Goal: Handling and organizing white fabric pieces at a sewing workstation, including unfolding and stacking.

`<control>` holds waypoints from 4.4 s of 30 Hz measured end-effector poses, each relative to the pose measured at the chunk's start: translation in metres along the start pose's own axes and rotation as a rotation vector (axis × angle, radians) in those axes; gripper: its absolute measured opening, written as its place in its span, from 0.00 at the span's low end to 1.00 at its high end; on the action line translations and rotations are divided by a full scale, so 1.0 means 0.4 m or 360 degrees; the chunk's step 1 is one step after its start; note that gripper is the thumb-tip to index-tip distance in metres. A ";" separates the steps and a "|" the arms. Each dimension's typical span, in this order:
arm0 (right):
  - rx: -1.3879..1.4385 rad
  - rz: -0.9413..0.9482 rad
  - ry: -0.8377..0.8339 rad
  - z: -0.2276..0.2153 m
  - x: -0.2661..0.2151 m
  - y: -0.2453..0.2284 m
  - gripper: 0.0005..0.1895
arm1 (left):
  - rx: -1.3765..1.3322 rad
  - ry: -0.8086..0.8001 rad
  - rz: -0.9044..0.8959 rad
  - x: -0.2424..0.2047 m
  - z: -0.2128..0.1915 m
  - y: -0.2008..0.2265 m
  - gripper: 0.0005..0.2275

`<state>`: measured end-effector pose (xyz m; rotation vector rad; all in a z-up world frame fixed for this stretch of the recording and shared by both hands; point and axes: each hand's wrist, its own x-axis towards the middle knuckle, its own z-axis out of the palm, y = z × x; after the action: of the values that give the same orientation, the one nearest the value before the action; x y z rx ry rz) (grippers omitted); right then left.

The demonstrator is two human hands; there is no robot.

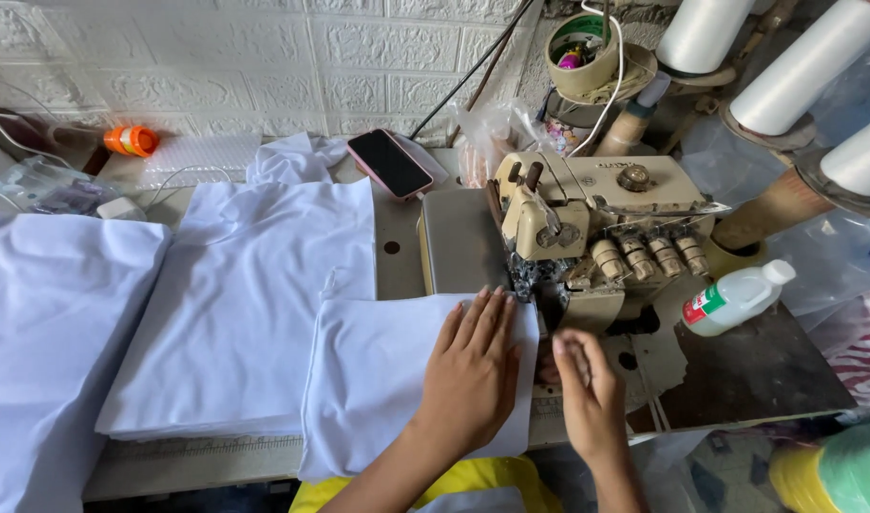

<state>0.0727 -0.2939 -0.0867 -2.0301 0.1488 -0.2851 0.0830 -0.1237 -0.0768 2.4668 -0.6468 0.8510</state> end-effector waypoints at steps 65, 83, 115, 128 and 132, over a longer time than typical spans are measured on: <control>0.0172 -0.0387 -0.0325 -0.028 0.128 -0.032 0.08 | -0.2071 -0.1040 -0.1293 0.070 -0.222 -0.099 0.20; 0.0706 -0.0039 -0.0354 0.002 0.027 0.043 0.15 | -0.1705 -0.1585 -0.1285 -0.098 -0.188 0.060 0.29; 0.0248 -0.0532 -0.0768 -0.137 -0.101 -0.182 0.24 | -0.2811 -0.0909 -0.1078 -0.085 -0.262 0.047 0.18; 0.0639 0.0193 -0.0664 -0.130 -0.140 -0.071 0.08 | -0.2459 -0.0209 -0.1049 -0.055 -0.203 0.049 0.13; 0.1442 0.0530 -0.0622 -0.080 -0.112 0.095 0.10 | -0.1459 0.0411 -0.0241 -0.125 -0.181 0.084 0.05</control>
<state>0.0219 -0.3287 -0.1127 -1.1017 0.0852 0.2326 -0.0030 -0.0966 -0.0497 1.5294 -0.5709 0.6023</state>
